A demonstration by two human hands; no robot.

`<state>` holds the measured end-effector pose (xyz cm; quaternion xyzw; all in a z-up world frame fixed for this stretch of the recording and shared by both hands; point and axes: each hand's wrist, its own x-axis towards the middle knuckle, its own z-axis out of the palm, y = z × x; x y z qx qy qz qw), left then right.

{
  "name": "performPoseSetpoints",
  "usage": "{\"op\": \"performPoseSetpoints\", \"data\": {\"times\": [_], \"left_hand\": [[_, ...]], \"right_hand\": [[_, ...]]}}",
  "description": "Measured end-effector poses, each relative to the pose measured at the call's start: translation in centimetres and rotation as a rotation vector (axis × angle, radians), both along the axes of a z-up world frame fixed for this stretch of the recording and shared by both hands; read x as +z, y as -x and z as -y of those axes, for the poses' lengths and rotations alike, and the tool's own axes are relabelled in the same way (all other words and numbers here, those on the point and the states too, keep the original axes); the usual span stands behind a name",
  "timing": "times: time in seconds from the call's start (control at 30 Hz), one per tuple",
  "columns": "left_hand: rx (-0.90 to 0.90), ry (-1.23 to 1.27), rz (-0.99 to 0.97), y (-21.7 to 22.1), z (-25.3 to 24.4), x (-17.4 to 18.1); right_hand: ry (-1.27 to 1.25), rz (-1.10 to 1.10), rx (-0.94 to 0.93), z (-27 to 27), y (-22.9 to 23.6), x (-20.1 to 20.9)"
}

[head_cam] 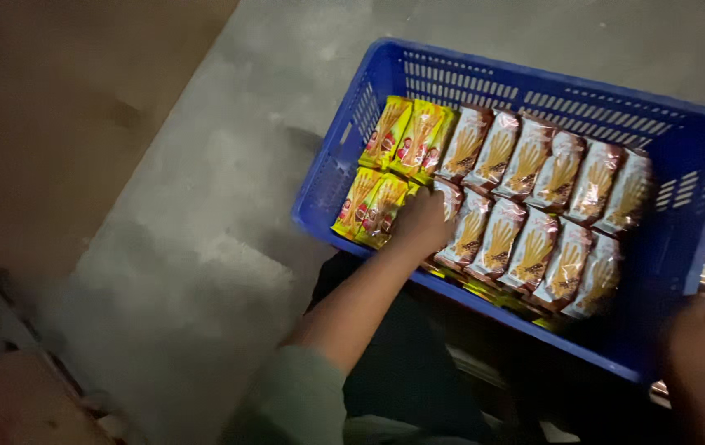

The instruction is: The person transfers snack packets from a blue plastic basket into a cardboard box. They pick up packets by hand and place them into the box repeatedly.

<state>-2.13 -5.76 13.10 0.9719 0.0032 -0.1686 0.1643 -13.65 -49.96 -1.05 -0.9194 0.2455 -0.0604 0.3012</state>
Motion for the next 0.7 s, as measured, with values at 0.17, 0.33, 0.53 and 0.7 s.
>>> {"op": "performPoseSetpoints", "data": {"times": [0.17, 0.33, 0.53, 0.7], "left_hand": [[-0.107, -0.034, -0.195, -1.1, -0.2, -2.7], [0.089, -0.014, -0.312, -0.8, 0.9, -4.1], [0.221, -0.154, -0.163, -0.8, 1.0, -11.5], [0.192, -0.221, -0.169, -1.3, -0.4, -9.1]], "right_hand": [[-0.073, 0.020, 0.026, -0.9, 0.3, 1.8], [-0.049, 0.061, 0.088, 0.9, 0.1, -0.5], [-0.084, 0.041, 0.094, -1.3, 1.0, 3.3], [0.348, -0.132, 0.203, 2.0, 1.7, -0.6]]}}
